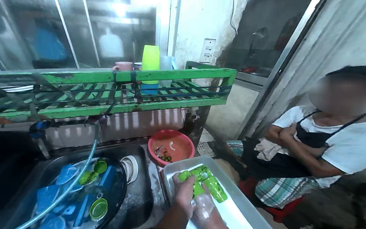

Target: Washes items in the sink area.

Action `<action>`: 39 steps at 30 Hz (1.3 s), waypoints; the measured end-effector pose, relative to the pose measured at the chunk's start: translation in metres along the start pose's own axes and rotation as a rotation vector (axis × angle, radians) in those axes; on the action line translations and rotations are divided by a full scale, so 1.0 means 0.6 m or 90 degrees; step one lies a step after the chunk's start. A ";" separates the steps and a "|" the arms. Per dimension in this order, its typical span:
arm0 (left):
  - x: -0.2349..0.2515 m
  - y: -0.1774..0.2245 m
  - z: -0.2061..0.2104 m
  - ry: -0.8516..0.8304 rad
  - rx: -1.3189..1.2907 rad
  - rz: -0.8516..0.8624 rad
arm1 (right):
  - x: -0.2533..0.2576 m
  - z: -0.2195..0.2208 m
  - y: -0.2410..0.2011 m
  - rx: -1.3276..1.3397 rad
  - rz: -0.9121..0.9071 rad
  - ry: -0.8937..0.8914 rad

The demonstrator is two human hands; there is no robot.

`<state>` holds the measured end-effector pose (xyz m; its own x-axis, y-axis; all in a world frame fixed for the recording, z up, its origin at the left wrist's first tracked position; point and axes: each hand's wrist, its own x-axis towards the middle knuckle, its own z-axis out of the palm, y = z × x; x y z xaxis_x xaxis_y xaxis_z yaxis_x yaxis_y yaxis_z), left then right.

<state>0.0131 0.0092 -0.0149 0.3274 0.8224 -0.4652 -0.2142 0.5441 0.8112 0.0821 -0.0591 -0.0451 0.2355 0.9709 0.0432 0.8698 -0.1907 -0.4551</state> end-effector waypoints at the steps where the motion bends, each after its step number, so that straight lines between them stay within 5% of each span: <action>1: 0.000 0.002 -0.002 -0.015 -0.011 -0.009 | 0.001 -0.013 -0.006 0.183 0.102 0.000; 3: -0.005 0.007 -0.005 -0.061 -0.083 -0.038 | 0.001 -0.040 -0.030 0.614 0.320 0.094; 5: -0.015 0.020 -0.007 -0.119 -0.133 -0.047 | 0.003 -0.060 -0.057 0.770 0.392 0.154; 7: -0.015 0.021 -0.006 -0.147 -0.108 -0.014 | -0.004 -0.069 -0.069 0.541 0.317 0.070; 9: -0.006 0.012 -0.002 -0.097 -0.073 -0.010 | -0.008 -0.057 -0.054 0.134 0.134 -0.044; 11: 0.007 0.009 0.000 -0.025 -0.060 -0.010 | -0.019 -0.026 -0.018 -0.067 -0.075 0.014; 14: 0.022 0.027 -0.019 0.016 -0.006 0.047 | -0.027 -0.027 0.014 0.030 -0.140 0.039; 16: 0.023 0.041 -0.042 -0.021 0.088 0.080 | -0.034 -0.051 0.027 0.188 0.006 -0.006; 19: -0.006 0.049 -0.049 -0.112 0.312 0.126 | -0.046 -0.078 0.046 0.514 0.211 0.103; 23: -0.059 0.008 0.003 -0.141 0.760 0.197 | -0.039 -0.093 0.023 0.403 0.092 0.105; 26: -0.077 -0.007 0.020 -0.171 0.934 0.216 | -0.007 -0.093 0.031 0.473 0.257 0.066; 28: -0.066 -0.010 0.012 -0.178 0.974 0.279 | -0.007 -0.084 0.026 0.482 0.280 0.096; 32: -0.034 0.011 -0.016 -0.127 0.878 0.346 | -0.055 -0.068 0.001 0.332 0.041 0.167; 34: -0.015 0.025 -0.043 -0.124 0.793 0.476 | -0.068 -0.078 -0.002 0.298 -0.029 0.141; 39: 0.002 0.115 -0.129 0.053 0.726 0.604 | -0.091 -0.076 0.053 0.194 0.094 -0.015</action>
<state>-0.0723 0.0605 0.0131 0.4214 0.8152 0.3974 0.5190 -0.5761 0.6314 0.1166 -0.1249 -0.0216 0.3356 0.9399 -0.0624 0.6571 -0.2811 -0.6995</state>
